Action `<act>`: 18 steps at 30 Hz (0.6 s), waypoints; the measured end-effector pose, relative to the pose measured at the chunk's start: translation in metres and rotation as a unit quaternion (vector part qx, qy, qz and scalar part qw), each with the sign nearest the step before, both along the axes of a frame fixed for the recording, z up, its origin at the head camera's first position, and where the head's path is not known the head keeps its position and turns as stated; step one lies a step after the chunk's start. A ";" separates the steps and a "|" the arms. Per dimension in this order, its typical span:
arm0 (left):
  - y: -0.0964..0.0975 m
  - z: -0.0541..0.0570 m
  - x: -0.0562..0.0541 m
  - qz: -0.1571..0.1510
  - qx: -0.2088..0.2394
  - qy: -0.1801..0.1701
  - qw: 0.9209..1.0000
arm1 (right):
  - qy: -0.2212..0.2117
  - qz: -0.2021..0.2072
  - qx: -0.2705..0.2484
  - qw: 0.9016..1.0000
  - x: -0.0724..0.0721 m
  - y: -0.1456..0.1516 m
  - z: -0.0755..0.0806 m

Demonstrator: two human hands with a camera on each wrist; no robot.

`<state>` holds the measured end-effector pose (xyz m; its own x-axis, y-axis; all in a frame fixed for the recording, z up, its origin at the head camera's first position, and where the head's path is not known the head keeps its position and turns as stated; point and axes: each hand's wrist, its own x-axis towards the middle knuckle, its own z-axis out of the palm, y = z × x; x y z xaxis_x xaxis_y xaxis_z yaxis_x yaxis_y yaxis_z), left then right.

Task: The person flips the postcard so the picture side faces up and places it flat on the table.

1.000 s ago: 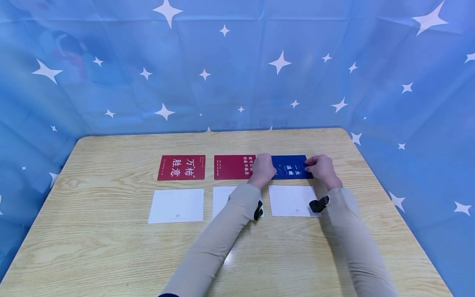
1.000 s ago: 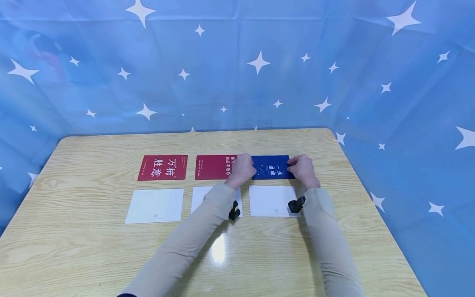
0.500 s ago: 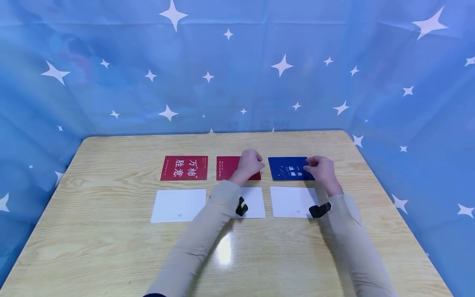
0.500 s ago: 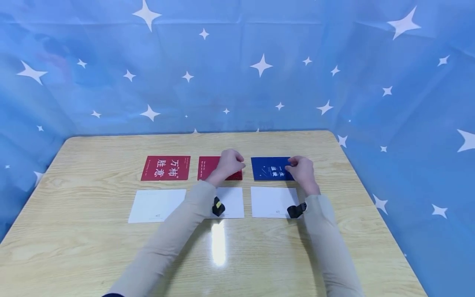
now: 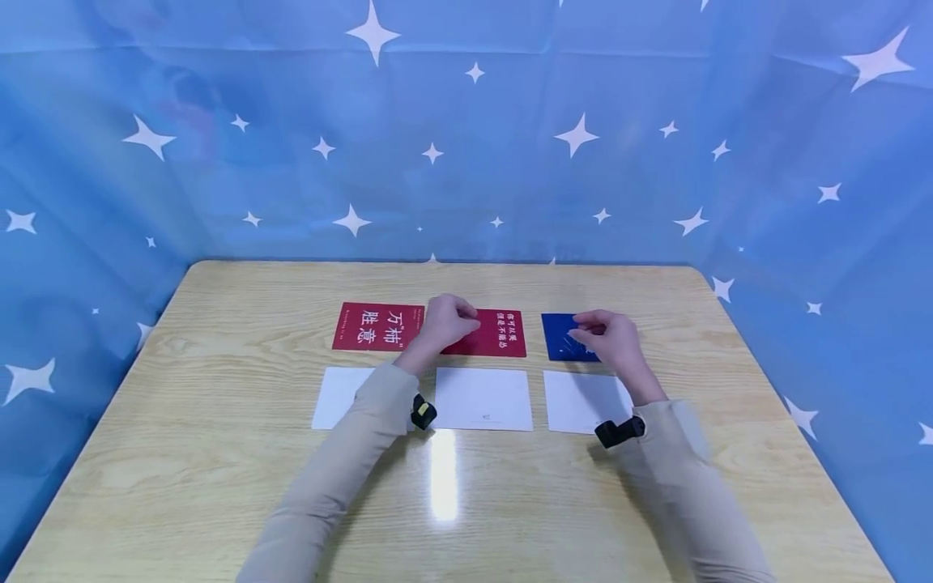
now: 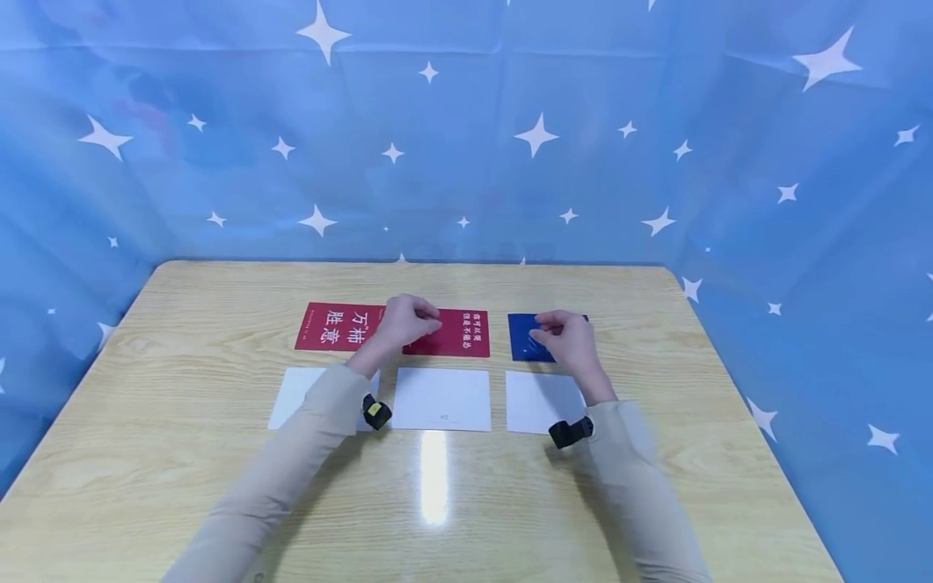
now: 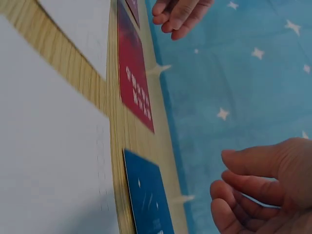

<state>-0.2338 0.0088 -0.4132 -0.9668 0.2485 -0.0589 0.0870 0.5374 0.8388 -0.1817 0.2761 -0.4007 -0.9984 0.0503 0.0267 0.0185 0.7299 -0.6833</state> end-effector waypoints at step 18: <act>-0.086 -0.005 0.025 0.029 -0.026 0.066 0.997 | -0.015 0.087 -0.051 0.995 -0.004 -0.078 -0.009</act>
